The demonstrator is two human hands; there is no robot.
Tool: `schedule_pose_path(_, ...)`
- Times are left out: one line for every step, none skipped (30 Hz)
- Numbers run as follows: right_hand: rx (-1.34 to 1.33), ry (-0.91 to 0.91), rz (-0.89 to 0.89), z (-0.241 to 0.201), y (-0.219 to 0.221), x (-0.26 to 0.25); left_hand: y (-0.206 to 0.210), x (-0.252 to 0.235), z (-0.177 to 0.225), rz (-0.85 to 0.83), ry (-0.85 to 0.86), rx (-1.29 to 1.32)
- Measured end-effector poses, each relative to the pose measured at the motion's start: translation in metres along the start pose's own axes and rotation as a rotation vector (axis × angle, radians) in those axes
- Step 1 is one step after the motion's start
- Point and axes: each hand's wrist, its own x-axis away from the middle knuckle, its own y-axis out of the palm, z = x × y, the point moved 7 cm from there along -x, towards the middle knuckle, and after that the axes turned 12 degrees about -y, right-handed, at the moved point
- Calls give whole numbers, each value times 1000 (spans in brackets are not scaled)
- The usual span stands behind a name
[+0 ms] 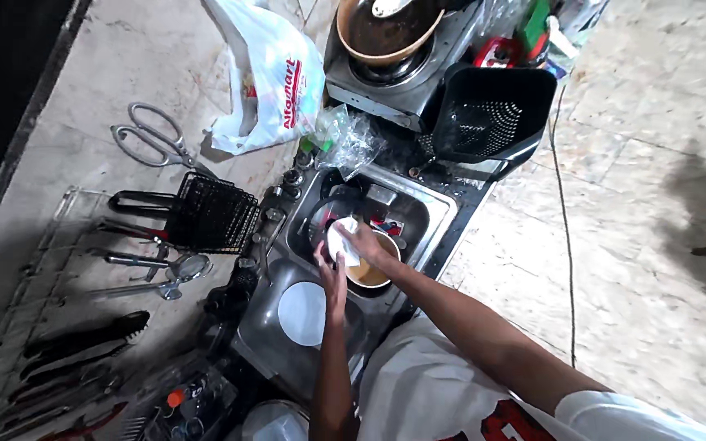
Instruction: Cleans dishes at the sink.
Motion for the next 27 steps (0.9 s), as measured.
schedule_pose_path(65,5,-40,0,6,4,1,-6,-6,-48,-70,46)
schedule_pose_path(95,21,-77,0,14,9,1,-10,-13,-81,-145,123)
schedule_pose_path(89,28,-102,-2,23,15,2,-12,-19,-111,-224,242)
schedule_pose_path(62,22,-126,-4,32,24,3,-10,-25,-143,-305,383)
schedule_pose_path(41,10,-170,-6,43,35,4,-7,-29,-157,-395,534)
schedule_pose_path(45,-5,-239,-6,52,48,5,-1,-30,-159,-478,672)
schedule_pose_path(100,-27,-325,-7,58,63,4,6,-29,-161,-541,784)
schedule_pose_path(205,-68,-416,-8,61,78,1,12,-26,-176,-569,863)
schedule_pose_path(340,-132,-501,-7,62,90,-2,15,-24,-203,-580,903)
schedule_pose_path(464,-208,-584,-3,61,100,-6,18,-24,-208,-609,906)
schedule_pose_path(567,-277,-663,1,58,108,-9,23,-29,-198,-656,914)
schedule_pose_path(662,-361,-719,5,53,110,-10,26,-35,-209,-677,945)
schedule_pose_path(768,-455,-763,8,48,108,-8,30,-38,-259,-682,998)
schedule_pose_path(876,-541,-814,12,44,106,-7,34,-42,-315,-685,1051)
schedule_pose_path(971,-605,-856,18,42,105,-6,38,-46,-340,-697,1080)
schedule_pose_path(1025,-619,-896,22,41,105,-5,40,-49,-337,-707,1081)
schedule_pose_path(1041,-587,-921,21,44,109,-5,41,-51,-323,-707,1071)
schedule_pose_path(1020,-513,-938,19,48,114,-6,42,-52,-295,-707,1051)
schedule_pose_path(956,-414,-944,16,50,117,-6,42,-50,-257,-706,1007)
schedule_pose_path(858,-330,-918,12,51,118,-6,43,-49,-223,-705,949)
schedule_pose_path(718,-282,-851,10,51,119,-7,45,-50,-199,-693,893)
schedule_pose_path(561,-258,-753,6,51,119,-7,46,-51,-190,-667,854)
schedule_pose_path(429,-230,-660,2,52,117,-7,47,-50,-177,-637,831)
schedule_pose_path(339,-194,-588,0,54,116,-7,48,-49,-161,-613,829)
schedule_pose_path(287,-164,-537,-1,56,117,-9,50,-47,-148,-599,837)
schedule_pose_path(275,-149,-497,0,58,118,-10,50,-46,-140,-595,844)
schedule_pose_path(293,-141,-466,2,58,119,-10,50,-44,-138,-603,856)
